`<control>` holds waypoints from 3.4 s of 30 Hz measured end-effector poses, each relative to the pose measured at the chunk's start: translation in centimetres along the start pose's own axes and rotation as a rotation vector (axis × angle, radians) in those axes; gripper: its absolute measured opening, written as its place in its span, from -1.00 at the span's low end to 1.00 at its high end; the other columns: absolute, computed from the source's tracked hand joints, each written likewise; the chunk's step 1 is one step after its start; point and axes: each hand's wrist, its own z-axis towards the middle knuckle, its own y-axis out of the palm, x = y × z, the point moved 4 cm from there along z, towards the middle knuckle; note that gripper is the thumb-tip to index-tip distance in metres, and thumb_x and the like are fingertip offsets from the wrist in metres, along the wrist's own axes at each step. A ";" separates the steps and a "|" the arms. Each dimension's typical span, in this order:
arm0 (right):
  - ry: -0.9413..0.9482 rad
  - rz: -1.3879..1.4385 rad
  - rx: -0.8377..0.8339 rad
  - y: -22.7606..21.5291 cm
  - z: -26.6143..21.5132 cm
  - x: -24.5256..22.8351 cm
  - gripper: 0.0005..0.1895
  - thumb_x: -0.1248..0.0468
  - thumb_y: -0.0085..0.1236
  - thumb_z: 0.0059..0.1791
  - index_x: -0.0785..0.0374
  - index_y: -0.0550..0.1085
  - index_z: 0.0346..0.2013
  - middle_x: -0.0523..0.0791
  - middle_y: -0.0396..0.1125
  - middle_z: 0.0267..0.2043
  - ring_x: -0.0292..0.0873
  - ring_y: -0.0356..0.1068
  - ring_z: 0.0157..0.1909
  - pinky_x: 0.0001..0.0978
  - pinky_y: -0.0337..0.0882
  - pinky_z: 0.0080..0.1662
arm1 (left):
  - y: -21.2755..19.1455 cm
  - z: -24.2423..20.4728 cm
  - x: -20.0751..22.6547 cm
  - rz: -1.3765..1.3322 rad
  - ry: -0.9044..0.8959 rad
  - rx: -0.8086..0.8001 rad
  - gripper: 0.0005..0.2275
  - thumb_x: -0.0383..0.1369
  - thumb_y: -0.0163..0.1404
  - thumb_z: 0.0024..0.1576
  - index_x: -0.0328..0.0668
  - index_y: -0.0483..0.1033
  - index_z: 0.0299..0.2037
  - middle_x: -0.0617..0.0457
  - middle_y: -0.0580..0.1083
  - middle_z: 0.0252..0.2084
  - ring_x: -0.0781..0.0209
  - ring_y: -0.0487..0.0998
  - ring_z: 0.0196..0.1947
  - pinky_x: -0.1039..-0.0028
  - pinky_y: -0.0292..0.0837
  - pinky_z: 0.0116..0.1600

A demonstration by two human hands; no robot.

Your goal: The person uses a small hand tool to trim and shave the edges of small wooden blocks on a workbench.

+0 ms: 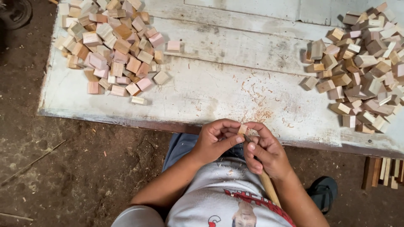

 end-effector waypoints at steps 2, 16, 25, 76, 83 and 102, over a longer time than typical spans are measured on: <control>-0.002 -0.003 0.009 -0.6 0.2 0.4 -0.57 0.46 -0.06 0.05 0.45 0.22 0.23 -0.02 0.15 -0.60 -0.32 0.12 -0.81 -0.50 0.28 -0.83 | -0.2 -0.1 -0.2 0.004 -0.010 -0.010 -0.67 -0.56 0.28 0.04 -0.49 0.55 0.00 -0.15 0.62 -0.24 0.28 0.65 -0.23 0.46 0.64 -0.12; -0.005 0.042 0.177 -4.8 0.1 1.0 -0.65 0.44 -0.08 0.08 0.37 0.37 0.18 -0.06 0.11 -0.56 -0.36 0.11 -0.76 -0.57 0.22 -0.79 | 1.4 -0.2 0.9 -0.257 -0.088 -0.118 -0.66 -0.53 0.20 0.14 -0.57 0.49 0.08 -0.19 0.61 -0.30 0.26 0.66 -0.32 0.48 0.65 -0.16; -0.036 -0.046 -0.008 0.4 0.2 0.0 -0.47 0.49 -0.08 0.05 0.44 0.19 0.33 0.00 0.22 -0.53 -0.32 0.18 -0.77 -0.49 0.35 -0.76 | -0.8 0.1 -0.9 -0.017 -0.034 0.003 -0.68 -0.55 0.18 0.14 -0.57 0.50 0.08 -0.14 0.54 -0.18 0.20 0.65 -0.23 0.41 0.70 -0.11; 0.153 -0.598 -0.138 13.6 27.5 1.2 -0.63 0.45 0.01 0.07 0.28 0.36 0.20 0.01 0.25 -0.39 -0.22 0.18 -0.67 -0.41 0.18 -0.65 | -20.2 6.3 17.4 1.671 0.503 0.813 -0.59 -0.19 0.22 0.23 0.12 0.44 0.27 -0.09 0.10 0.48 -0.15 0.11 0.50 -0.34 -0.17 0.53; -0.014 -0.626 -0.131 14.4 34.5 6.4 -0.62 0.44 0.03 0.06 0.45 0.34 0.18 0.09 0.37 -0.41 -0.18 0.35 -0.70 -0.33 0.37 -0.72 | -22.3 7.4 16.4 1.710 0.691 0.734 -0.39 0.06 0.21 0.15 -0.14 0.46 0.30 -0.38 0.07 0.48 -0.50 0.08 0.46 -0.42 -0.18 0.37; -0.061 -0.135 0.500 -13.6 -4.0 -6.3 -0.55 0.34 -0.18 0.12 0.29 0.25 0.33 -0.03 0.19 -0.37 -0.42 0.01 -0.66 -0.65 0.06 -0.69 | -2.1 15.0 6.4 1.084 0.818 0.100 -0.56 -0.26 0.40 -0.07 -0.31 0.62 -0.03 -0.24 0.56 0.02 -0.23 0.56 0.12 0.10 0.41 0.25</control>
